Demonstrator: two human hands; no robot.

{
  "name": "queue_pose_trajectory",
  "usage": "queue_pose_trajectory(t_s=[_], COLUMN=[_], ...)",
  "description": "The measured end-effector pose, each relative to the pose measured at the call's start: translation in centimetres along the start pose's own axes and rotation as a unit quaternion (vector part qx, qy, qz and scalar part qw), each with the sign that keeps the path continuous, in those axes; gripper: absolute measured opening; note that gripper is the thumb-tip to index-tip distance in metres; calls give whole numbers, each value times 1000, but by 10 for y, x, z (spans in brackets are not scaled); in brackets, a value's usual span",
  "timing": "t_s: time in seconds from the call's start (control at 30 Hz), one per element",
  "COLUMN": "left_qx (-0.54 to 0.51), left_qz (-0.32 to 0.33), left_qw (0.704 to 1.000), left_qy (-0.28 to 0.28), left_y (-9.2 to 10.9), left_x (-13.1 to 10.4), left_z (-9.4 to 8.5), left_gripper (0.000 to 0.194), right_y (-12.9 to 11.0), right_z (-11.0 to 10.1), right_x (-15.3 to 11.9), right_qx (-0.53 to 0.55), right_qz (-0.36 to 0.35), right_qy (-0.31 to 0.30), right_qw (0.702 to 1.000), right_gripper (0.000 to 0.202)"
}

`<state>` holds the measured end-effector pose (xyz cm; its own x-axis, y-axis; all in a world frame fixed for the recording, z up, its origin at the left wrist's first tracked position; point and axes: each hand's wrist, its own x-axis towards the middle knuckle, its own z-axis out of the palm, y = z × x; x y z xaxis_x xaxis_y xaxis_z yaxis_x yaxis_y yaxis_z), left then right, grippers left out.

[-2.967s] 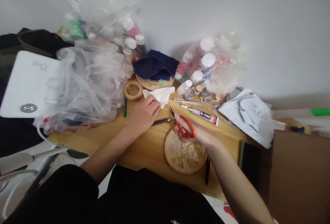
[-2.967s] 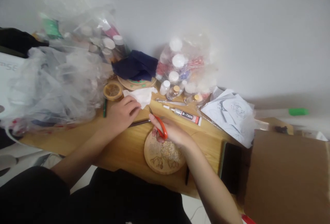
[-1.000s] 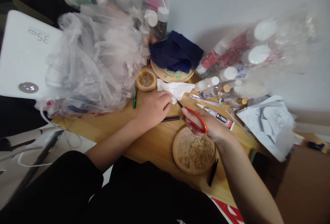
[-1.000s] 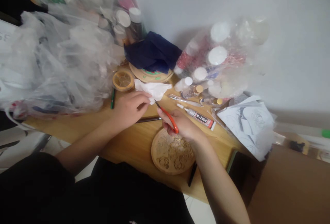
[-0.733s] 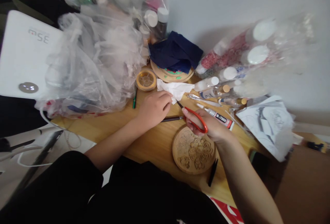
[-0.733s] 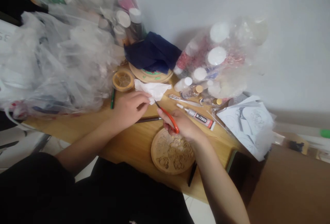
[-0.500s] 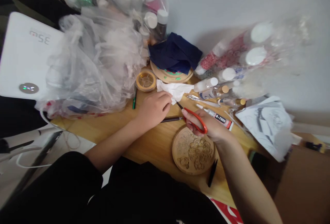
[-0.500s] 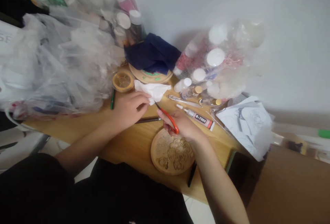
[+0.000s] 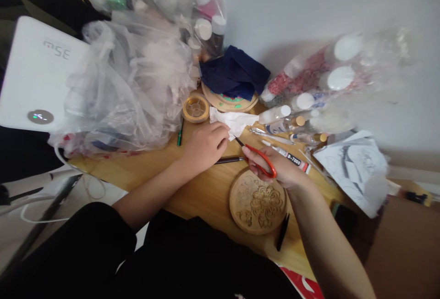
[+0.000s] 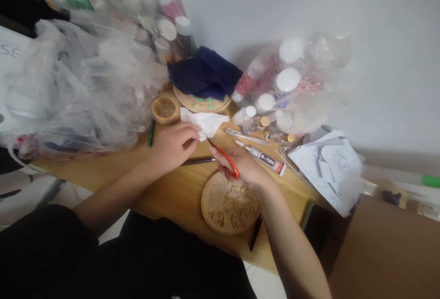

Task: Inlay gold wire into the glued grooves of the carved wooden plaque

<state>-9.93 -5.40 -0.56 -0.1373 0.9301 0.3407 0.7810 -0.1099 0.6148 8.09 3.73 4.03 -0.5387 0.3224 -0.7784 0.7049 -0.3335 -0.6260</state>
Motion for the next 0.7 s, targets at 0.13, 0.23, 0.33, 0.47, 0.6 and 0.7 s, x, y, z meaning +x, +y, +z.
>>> queue_pose_trajectory(t_s=[0.13, 0.23, 0.33, 0.47, 0.6, 0.7], left_qx=[-2, -4, -5, -7, -8, -8], left_qz=[-1, -1, -2, -1, -3, -6], left_qw=[1000, 1000, 1000, 1000, 1000, 1000], left_qy=[-2, -2, -2, -2, -3, -4], left_y=[0, 1, 1, 0, 1, 1], left_x=[0, 0, 0, 0, 0, 0], left_z=[0, 0, 0, 0, 0, 0], left_gripper=[13, 13, 13, 13, 13, 13], right_y=[0, -7, -14, -14, -9, -8], right_z=[0, 3, 4, 1, -3, -4], right_x=[0, -3, -6, -6, -5, -6], right_qx=[2, 23, 55, 56, 54, 83], right_qz=[-2, -13, -32, -37, -45, -50], right_qy=[1, 7, 1, -29, -49, -75], right_qw=[1000, 1000, 998, 997, 996, 993], right_gripper=[56, 57, 57, 60, 62, 61])
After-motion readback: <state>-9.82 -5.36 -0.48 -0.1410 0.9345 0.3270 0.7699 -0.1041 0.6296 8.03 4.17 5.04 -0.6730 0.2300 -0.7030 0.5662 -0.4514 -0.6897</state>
